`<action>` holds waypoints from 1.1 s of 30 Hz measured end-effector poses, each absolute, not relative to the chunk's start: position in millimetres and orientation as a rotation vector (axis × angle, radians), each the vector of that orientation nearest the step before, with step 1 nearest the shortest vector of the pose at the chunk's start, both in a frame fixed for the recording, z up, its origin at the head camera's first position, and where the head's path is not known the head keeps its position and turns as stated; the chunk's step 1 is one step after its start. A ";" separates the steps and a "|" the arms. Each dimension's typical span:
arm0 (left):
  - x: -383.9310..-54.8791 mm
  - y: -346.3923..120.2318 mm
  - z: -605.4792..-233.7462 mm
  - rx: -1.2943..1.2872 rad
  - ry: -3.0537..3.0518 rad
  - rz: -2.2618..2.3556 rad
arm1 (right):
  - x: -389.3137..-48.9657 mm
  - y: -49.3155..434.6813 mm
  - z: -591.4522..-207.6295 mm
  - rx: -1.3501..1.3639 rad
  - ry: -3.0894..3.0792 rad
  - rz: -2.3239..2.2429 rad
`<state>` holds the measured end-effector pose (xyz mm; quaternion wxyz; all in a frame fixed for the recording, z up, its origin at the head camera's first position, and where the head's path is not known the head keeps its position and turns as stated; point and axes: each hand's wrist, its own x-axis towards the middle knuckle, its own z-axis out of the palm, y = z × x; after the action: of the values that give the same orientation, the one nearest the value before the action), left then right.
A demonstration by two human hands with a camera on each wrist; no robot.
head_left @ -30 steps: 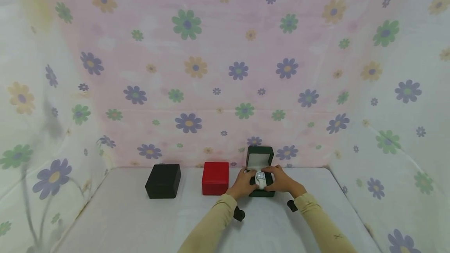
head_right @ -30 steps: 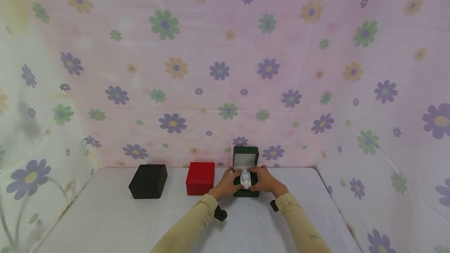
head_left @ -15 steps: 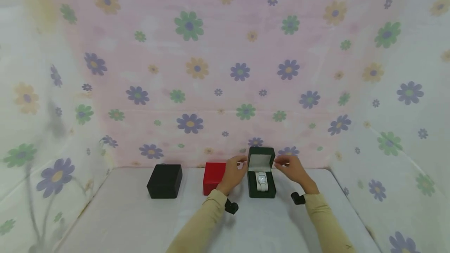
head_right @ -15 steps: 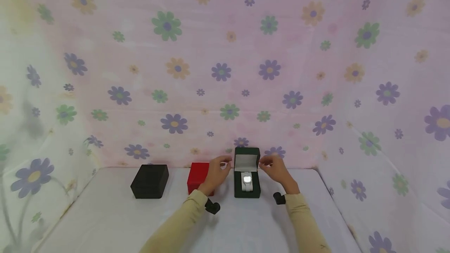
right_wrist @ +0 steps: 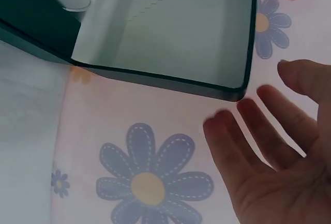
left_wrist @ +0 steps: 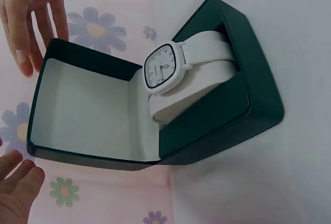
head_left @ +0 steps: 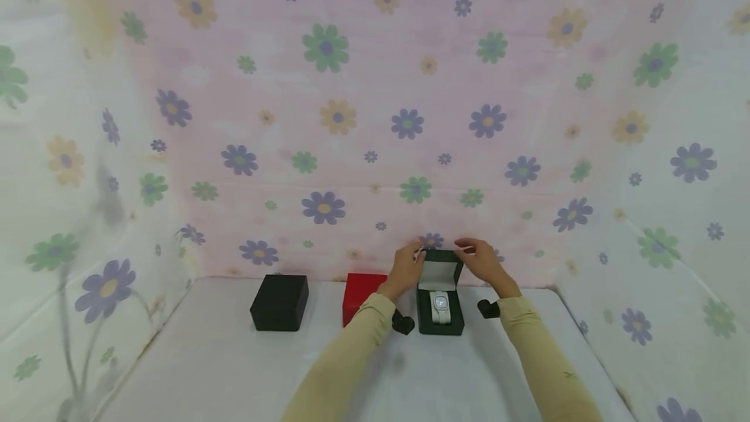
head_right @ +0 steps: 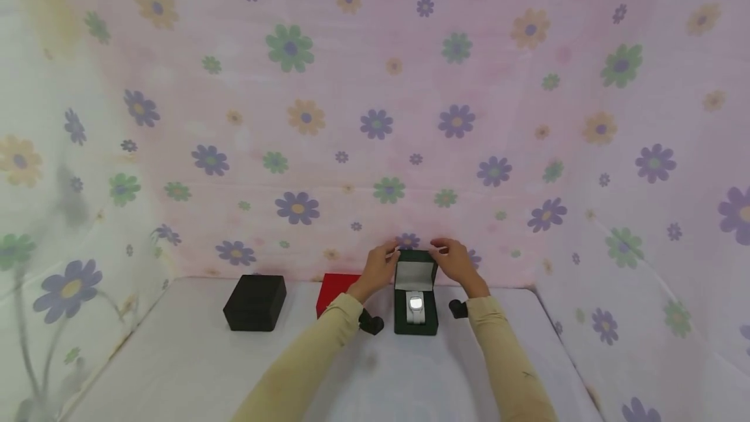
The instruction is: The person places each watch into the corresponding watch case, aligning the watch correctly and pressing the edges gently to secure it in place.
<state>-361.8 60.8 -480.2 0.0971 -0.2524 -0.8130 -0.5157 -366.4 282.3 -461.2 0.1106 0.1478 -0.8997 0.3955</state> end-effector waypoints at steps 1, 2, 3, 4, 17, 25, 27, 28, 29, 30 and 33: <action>-361.2 63.0 -479.7 -0.745 -2.411 -1.535 | -367.6 282.7 -463.8 0.443 -2.661 1.169; -361.0 64.9 -479.7 -0.742 -2.412 -1.548 | -368.8 283.1 -466.8 0.450 -2.669 1.182; -360.9 66.3 -480.1 -0.739 -2.414 -1.556 | -369.6 283.4 -469.5 0.453 -2.671 1.195; -360.8 67.4 -480.4 -0.735 -2.410 -1.563 | -370.0 283.7 -471.7 0.461 -2.668 1.197; -371.5 72.5 -490.3 -0.597 -2.461 -1.500 | -367.7 283.5 -476.2 0.467 -2.624 1.285; -365.4 69.5 -485.4 -0.584 -2.501 -1.608 | -364.7 286.9 -476.0 0.512 -2.665 1.293; -362.7 68.6 -485.5 -0.573 -2.501 -1.646 | -363.2 288.1 -476.3 0.514 -2.684 1.293; -361.5 68.2 -486.1 -0.564 -2.501 -1.670 | -362.1 288.6 -476.4 0.517 -2.693 1.291; -360.0 67.7 -486.9 -0.558 -2.496 -1.691 | -360.6 288.9 -476.5 0.516 -2.699 1.295; -358.7 67.3 -487.9 -0.563 -2.487 -1.695 | -358.8 289.1 -476.3 0.522 -2.703 1.296; -354.1 66.2 -491.6 -0.580 -2.470 -1.685 | -353.7 289.7 -478.6 0.539 -2.694 1.307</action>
<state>-354.1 66.2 -491.6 0.0479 -0.1904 -0.8100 -0.5526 -353.7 289.7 -478.6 0.0495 0.1770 -0.8844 0.4290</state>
